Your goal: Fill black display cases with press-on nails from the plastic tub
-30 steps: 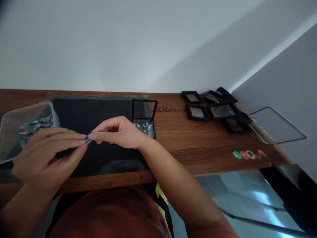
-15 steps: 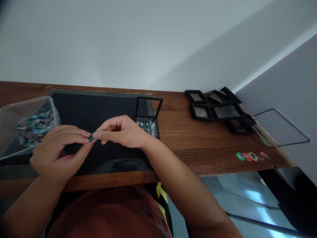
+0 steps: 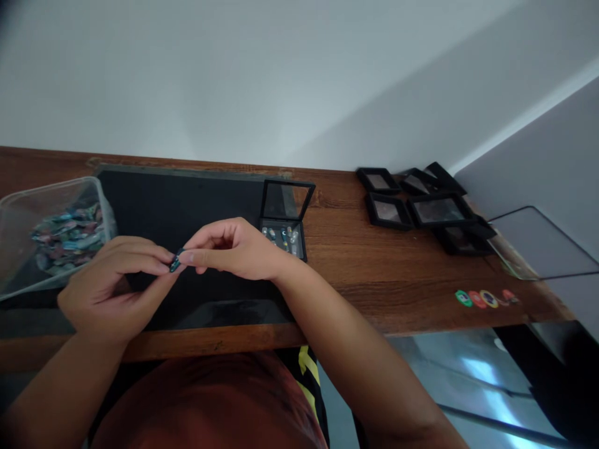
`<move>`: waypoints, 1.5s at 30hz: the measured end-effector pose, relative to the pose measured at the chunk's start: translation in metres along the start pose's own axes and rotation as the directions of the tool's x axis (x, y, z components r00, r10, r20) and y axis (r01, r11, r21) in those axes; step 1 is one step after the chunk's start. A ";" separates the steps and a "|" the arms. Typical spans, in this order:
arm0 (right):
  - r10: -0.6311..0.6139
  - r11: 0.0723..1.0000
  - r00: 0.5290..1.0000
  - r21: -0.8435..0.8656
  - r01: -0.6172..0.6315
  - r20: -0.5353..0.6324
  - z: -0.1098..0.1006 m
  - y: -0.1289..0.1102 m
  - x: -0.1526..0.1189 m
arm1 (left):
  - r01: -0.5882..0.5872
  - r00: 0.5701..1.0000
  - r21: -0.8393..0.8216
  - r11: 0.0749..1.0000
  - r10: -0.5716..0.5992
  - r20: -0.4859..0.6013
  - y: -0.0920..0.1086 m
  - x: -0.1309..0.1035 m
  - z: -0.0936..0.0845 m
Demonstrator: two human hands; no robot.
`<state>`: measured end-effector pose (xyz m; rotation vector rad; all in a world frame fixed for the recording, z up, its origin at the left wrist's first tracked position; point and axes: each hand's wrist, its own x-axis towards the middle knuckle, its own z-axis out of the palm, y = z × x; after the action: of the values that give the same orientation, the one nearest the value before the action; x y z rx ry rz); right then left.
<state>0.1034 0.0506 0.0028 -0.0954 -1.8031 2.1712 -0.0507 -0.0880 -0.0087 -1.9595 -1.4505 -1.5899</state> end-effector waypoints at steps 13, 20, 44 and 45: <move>-0.014 0.998 0.997 0.069 0.009 0.072 0.000 -0.001 -0.002 | -0.021 1.000 -0.062 0.998 0.022 0.014 0.003 0.000 -0.003; -0.049 0.989 0.989 0.148 0.028 0.141 -0.001 0.001 -0.003 | -0.039 0.998 -0.121 0.992 0.043 0.035 0.005 -0.001 -0.005; 0.020 0.980 0.987 0.192 -0.052 0.162 0.004 -0.005 -0.009 | -0.083 0.992 -0.140 0.987 0.095 0.080 0.003 -0.002 -0.009; 0.023 0.979 0.986 0.196 -0.055 0.163 0.005 -0.005 -0.009 | -0.083 0.992 -0.144 0.986 0.096 0.083 0.003 -0.002 -0.009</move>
<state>0.1118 0.0439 0.0078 0.0930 -1.6633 2.4365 -0.0535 -0.0970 -0.0061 -2.1677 -1.2935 -1.6239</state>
